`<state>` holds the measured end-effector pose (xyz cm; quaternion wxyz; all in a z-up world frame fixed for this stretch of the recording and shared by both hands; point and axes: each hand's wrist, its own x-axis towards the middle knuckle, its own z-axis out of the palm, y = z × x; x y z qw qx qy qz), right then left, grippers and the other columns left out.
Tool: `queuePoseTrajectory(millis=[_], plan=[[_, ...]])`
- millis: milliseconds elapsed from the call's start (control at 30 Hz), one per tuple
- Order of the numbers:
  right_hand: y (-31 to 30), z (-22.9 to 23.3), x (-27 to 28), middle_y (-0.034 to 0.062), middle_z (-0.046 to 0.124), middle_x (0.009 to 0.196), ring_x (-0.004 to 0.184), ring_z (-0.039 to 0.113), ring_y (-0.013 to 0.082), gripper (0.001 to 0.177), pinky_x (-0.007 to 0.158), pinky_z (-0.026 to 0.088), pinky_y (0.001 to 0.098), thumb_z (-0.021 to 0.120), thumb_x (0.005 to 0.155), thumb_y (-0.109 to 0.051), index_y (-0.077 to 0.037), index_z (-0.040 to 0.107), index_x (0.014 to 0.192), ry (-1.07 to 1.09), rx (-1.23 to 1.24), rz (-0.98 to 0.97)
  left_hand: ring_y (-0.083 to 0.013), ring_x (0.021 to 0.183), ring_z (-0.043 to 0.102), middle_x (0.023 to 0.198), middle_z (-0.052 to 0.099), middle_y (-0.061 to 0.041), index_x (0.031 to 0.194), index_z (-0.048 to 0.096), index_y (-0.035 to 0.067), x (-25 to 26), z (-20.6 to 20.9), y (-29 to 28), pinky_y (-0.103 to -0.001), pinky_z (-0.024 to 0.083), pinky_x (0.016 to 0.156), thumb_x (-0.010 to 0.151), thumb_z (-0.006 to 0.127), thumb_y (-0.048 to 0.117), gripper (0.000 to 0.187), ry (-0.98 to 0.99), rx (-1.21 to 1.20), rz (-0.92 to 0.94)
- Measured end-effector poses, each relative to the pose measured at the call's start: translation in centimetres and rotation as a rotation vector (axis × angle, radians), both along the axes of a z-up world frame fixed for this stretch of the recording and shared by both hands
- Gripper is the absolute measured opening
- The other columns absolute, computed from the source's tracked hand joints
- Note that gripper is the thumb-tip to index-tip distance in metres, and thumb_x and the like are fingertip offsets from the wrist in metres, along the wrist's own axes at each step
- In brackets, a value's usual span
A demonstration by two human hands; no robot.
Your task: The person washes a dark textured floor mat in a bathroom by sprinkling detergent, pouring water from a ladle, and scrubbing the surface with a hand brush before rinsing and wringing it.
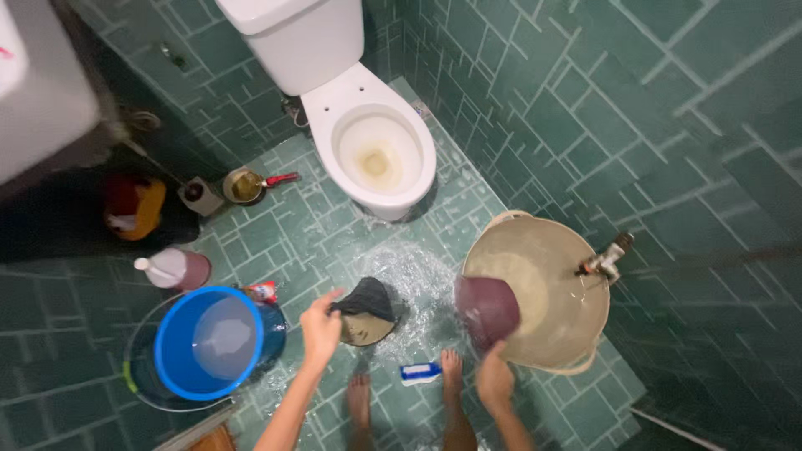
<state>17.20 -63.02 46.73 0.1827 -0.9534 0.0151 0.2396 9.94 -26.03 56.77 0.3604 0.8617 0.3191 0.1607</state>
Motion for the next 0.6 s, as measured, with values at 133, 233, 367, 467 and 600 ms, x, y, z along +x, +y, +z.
queuePoseTrajectory(millis=[133, 233, 367, 467, 600], plan=[[-7.7, -8.9, 5.2, 0.0242, 0.069, 0.118, 0.107, 0.071, 0.0370, 0.063, 0.094, 0.055, 0.0483, 0.059, 0.099, -0.017, 0.005, 0.027, 0.149, 0.254, -0.246, -0.007, -0.0278, 0.069, 0.061, 0.075, 0.064, -0.025, 0.122, 0.079, 0.014, -0.1, -9.6, -1.1, -0.038, 0.052, 0.070, 0.084, 0.064, 0.001, 0.043, 0.296, -0.094, 0.228], [-11.1, -13.7, 9.2, 0.0218, 0.068, 0.113, 0.101, 0.068, 0.0342, 0.056, 0.088, 0.053, 0.0463, 0.057, 0.099, -0.020, 0.003, 0.033, 0.143, 0.272, -0.275, -0.092, -0.0132, 0.077, 0.067, 0.090, 0.074, -0.009, 0.115, 0.079, 0.009, -2.0, -19.3, -4.0, -0.030, 0.055, 0.073, 0.081, 0.056, -0.004, 0.043, -0.049, -0.438, 0.374], [-13.8, -20.0, 11.2, 0.0185, 0.066, 0.105, 0.093, 0.065, 0.0304, 0.046, 0.080, 0.050, 0.0435, 0.056, 0.100, -0.023, 0.001, 0.040, 0.136, 0.199, -0.191, -0.219, -0.0086, 0.079, 0.068, 0.098, 0.076, -0.004, 0.112, 0.078, 0.005, -5.9, -28.2, -6.1, -0.025, 0.058, 0.072, 0.082, 0.050, -0.008, 0.043, -0.195, -0.630, 0.556], [-12.4, -25.2, 11.4, 0.0161, 0.065, 0.100, 0.087, 0.062, 0.0276, 0.040, 0.075, 0.048, 0.0415, 0.054, 0.101, -0.025, 0.000, 0.046, 0.131, 0.244, -0.002, -0.320, -0.0167, 0.073, 0.054, 0.098, 0.074, -0.012, 0.114, 0.082, 0.004, -7.9, -32.0, -6.6, -0.031, 0.044, 0.065, 0.085, 0.049, -0.010, 0.045, 0.099, -0.538, 0.687], [-7.8, -30.0, 13.4, 0.0129, 0.064, 0.093, 0.078, 0.059, 0.0238, 0.034, 0.067, 0.046, 0.0387, 0.052, 0.102, -0.029, -0.002, 0.053, 0.123, 0.474, 0.362, -0.526, -0.0187, 0.078, 0.066, 0.092, 0.074, -0.012, 0.097, 0.079, -0.002, -10.0, -34.8, -6.7, -0.029, 0.055, 0.068, 0.080, 0.045, -0.012, 0.040, 0.109, -0.669, 0.689]])
